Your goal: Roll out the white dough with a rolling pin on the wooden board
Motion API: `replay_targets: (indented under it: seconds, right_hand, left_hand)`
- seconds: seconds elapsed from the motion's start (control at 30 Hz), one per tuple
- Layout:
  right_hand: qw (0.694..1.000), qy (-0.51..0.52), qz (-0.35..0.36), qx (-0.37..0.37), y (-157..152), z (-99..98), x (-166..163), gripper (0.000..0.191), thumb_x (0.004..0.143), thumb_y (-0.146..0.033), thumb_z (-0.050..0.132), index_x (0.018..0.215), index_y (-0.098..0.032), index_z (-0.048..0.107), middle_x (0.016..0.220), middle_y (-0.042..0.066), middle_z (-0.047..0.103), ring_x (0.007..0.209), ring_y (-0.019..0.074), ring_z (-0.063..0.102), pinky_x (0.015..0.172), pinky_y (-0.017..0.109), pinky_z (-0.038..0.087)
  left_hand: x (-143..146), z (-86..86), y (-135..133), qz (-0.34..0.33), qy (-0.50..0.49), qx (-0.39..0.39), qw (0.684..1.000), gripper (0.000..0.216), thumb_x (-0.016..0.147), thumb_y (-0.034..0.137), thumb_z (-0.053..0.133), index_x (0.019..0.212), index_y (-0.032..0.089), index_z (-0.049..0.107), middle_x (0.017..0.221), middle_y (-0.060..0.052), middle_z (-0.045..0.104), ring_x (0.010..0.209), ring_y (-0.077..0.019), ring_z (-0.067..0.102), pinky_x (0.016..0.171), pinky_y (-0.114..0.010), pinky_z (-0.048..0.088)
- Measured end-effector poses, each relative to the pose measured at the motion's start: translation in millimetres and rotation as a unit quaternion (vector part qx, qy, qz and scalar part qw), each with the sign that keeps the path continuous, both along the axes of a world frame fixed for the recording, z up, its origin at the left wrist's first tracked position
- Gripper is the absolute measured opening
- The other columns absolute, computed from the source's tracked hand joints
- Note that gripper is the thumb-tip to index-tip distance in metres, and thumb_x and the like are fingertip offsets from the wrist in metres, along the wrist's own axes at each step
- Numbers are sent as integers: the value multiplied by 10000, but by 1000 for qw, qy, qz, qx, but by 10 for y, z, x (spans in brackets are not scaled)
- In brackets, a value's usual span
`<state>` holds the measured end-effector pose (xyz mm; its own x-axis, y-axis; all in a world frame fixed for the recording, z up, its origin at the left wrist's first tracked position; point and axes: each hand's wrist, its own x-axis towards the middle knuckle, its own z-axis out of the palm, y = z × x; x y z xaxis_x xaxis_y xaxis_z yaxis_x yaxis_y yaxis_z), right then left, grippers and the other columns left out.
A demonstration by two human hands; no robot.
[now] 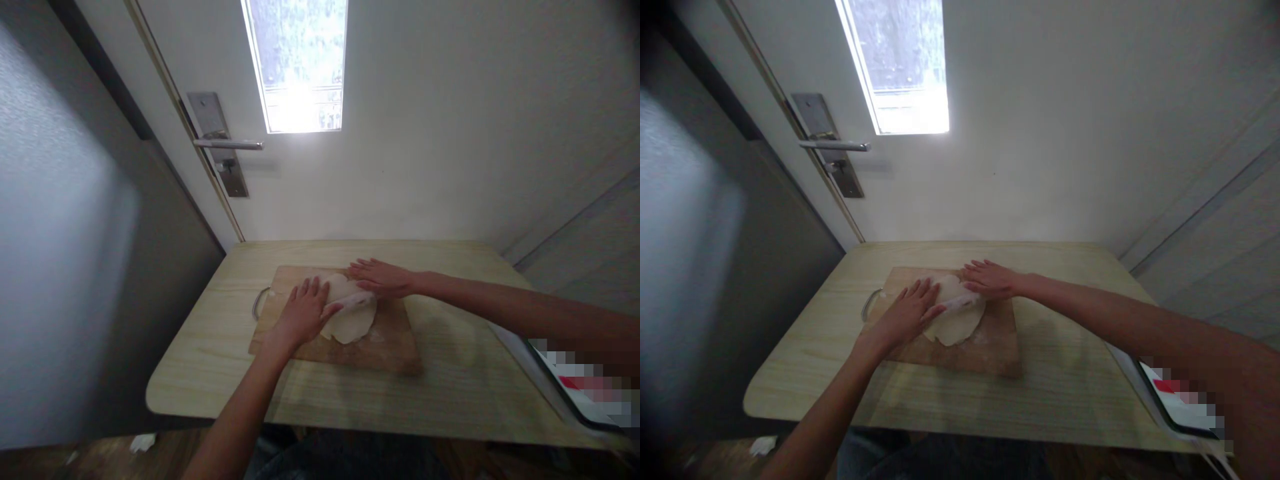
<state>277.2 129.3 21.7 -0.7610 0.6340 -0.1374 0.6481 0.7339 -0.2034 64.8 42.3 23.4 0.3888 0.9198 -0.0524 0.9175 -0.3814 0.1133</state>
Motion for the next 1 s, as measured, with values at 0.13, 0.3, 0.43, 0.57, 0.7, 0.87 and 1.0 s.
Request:
replay_targets:
  seconds: [0.13,0.3,0.43,0.57,0.7,0.87,1.0]
  right_hand:
    - [998,10,64,-19,60,-2,-9,513,846,-399,266,1274,-116,279,1326,90,298,1231,171,183,1003,384,130]
    - [995,25,86,-47,90,-40,-15,483,849,-342,266,1275,-113,266,1350,61,249,1242,132,125,1014,350,104]
    - [995,42,74,-57,73,-60,0,512,845,-331,277,1291,-91,199,1368,67,188,1246,119,82,1014,335,96]
    - [996,48,53,-61,47,-70,18,520,854,-347,256,1293,-77,189,1372,78,165,1248,129,51,1015,344,91]
    - [996,58,38,-52,24,-75,22,517,862,-371,229,1290,-80,214,1367,85,189,1250,143,48,1015,354,90]
    - [996,58,28,-56,-22,-78,42,560,854,-431,220,1299,-93,196,1371,84,181,1251,152,56,1017,352,95]
    - [996,54,16,-62,-70,-101,75,634,835,-495,205,1305,-70,173,1369,115,168,1252,187,63,1012,382,118]
  left_hand:
    - [-27,-25,137,-26,-8,-23,999,586,815,539,167,1279,194,263,1360,-119,203,1250,-252,120,965,-428,192]
    - [-76,-49,288,-74,-20,-84,994,622,789,580,180,1298,223,208,1372,-103,143,1254,-239,61,982,-406,161]
    - [-92,-46,349,-101,-42,-104,989,590,805,559,143,1302,243,180,1380,-78,103,1256,-210,31,995,-386,134]
    - [-87,-89,376,-41,-67,-87,993,526,846,472,38,1295,252,200,1380,-60,134,1256,-187,58,986,-383,168]
    - [-82,-162,370,27,-59,-72,995,530,858,433,36,1297,194,213,1366,-104,182,1252,-207,100,970,-392,204]
    - [-61,-146,250,41,-57,-40,997,537,845,478,92,1303,214,189,1383,-99,123,1255,-246,44,972,-446,175]
    - [-26,-79,131,32,-40,-19,999,554,835,500,130,1304,209,182,1383,-100,130,1257,-252,37,973,-484,148]
